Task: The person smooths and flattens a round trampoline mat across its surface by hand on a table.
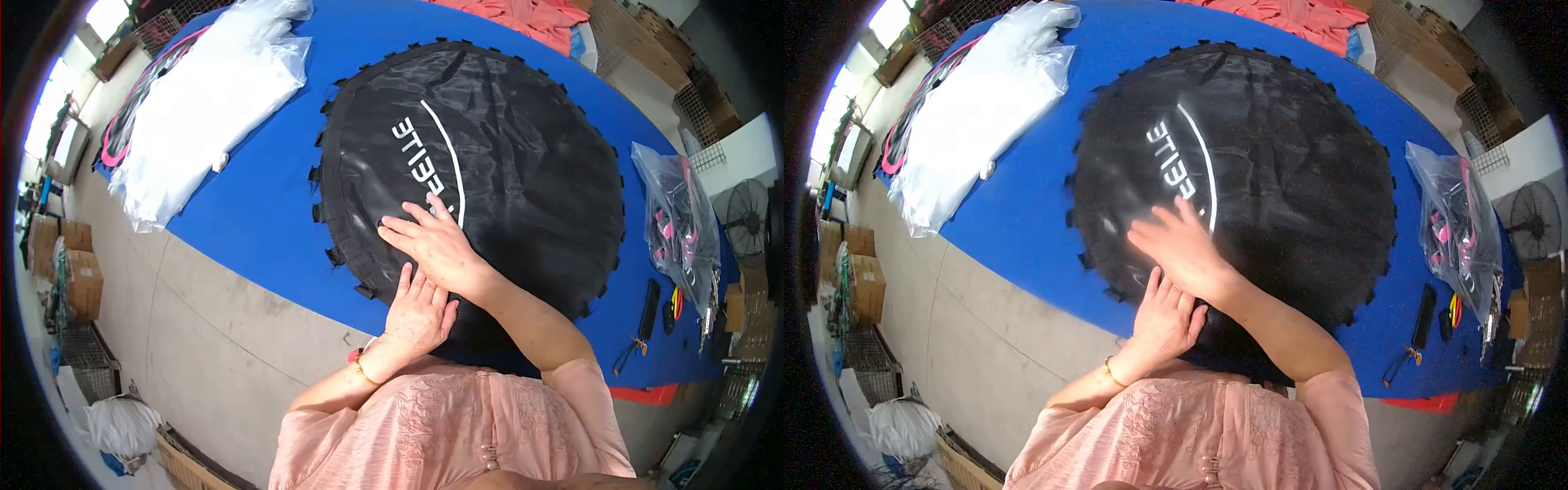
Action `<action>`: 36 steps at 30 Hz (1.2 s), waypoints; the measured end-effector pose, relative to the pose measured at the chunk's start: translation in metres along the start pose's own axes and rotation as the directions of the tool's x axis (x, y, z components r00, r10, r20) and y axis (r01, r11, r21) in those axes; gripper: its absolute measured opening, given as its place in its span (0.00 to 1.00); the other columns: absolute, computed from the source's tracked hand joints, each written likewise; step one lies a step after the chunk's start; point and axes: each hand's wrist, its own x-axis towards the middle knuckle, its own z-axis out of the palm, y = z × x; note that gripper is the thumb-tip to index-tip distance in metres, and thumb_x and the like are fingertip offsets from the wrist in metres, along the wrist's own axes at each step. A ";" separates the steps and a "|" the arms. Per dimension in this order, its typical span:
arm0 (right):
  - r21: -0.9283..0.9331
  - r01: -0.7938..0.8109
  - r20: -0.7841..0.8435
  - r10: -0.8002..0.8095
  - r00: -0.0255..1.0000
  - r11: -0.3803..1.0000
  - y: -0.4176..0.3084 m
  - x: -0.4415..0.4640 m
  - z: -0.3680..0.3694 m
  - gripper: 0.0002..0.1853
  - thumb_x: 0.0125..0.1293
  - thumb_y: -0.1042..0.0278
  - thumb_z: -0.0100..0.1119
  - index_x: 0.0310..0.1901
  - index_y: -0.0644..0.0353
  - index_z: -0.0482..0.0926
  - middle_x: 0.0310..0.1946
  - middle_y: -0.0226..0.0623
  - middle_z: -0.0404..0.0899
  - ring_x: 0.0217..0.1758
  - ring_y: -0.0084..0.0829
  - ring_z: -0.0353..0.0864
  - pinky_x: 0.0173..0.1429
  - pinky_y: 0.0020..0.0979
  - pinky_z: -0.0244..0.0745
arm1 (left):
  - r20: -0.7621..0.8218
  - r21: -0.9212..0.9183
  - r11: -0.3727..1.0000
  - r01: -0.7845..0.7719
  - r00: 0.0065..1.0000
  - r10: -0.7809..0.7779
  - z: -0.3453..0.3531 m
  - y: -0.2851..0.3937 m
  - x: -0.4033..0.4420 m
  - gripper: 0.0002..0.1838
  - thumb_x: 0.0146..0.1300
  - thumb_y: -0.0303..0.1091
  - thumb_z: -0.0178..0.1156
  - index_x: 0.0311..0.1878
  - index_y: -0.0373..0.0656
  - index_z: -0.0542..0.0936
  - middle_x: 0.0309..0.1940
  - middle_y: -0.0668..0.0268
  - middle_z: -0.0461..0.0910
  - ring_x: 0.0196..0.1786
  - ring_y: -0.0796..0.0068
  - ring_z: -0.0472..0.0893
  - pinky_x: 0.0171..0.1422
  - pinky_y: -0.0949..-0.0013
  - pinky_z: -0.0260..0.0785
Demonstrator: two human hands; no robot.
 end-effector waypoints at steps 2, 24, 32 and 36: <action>-0.025 0.006 0.027 -0.006 1.000 1.000 -0.004 0.015 -0.001 0.30 0.64 0.71 0.60 0.70 0.52 0.77 0.72 0.30 0.76 0.77 0.45 0.70 0.85 0.58 0.48 | -0.003 -0.008 1.000 0.006 1.000 -0.006 0.003 -0.001 -0.001 0.29 0.69 0.44 0.62 0.64 0.30 0.78 0.65 0.44 0.76 0.74 0.44 0.71 0.82 0.38 0.54; 0.001 -0.155 -0.058 0.154 0.986 0.988 0.014 0.011 0.012 0.26 0.68 0.72 0.55 0.69 0.51 0.78 0.71 0.31 0.76 0.77 0.43 0.70 0.85 0.59 0.47 | 0.064 0.012 1.000 0.015 0.998 -0.016 -0.004 0.001 0.000 0.31 0.69 0.44 0.61 0.66 0.28 0.77 0.70 0.43 0.75 0.77 0.44 0.69 0.83 0.37 0.51; -0.148 -0.497 -0.039 0.497 0.867 0.855 0.067 -0.063 -0.035 0.31 0.60 0.78 0.62 0.68 0.51 0.79 0.70 0.31 0.77 0.75 0.43 0.71 0.84 0.58 0.49 | 0.001 0.034 0.999 -0.004 1.000 0.004 -0.005 0.002 0.001 0.30 0.69 0.43 0.61 0.67 0.29 0.77 0.71 0.43 0.74 0.77 0.44 0.69 0.83 0.37 0.52; -0.116 -0.661 -0.168 0.642 0.748 0.741 0.098 -0.109 -0.026 0.33 0.64 0.82 0.55 0.72 0.50 0.76 0.74 0.31 0.74 0.76 0.44 0.71 0.84 0.57 0.52 | -0.020 0.020 1.000 -0.013 1.000 0.013 -0.005 0.003 0.003 0.29 0.69 0.42 0.61 0.67 0.30 0.77 0.70 0.44 0.75 0.77 0.45 0.70 0.83 0.38 0.53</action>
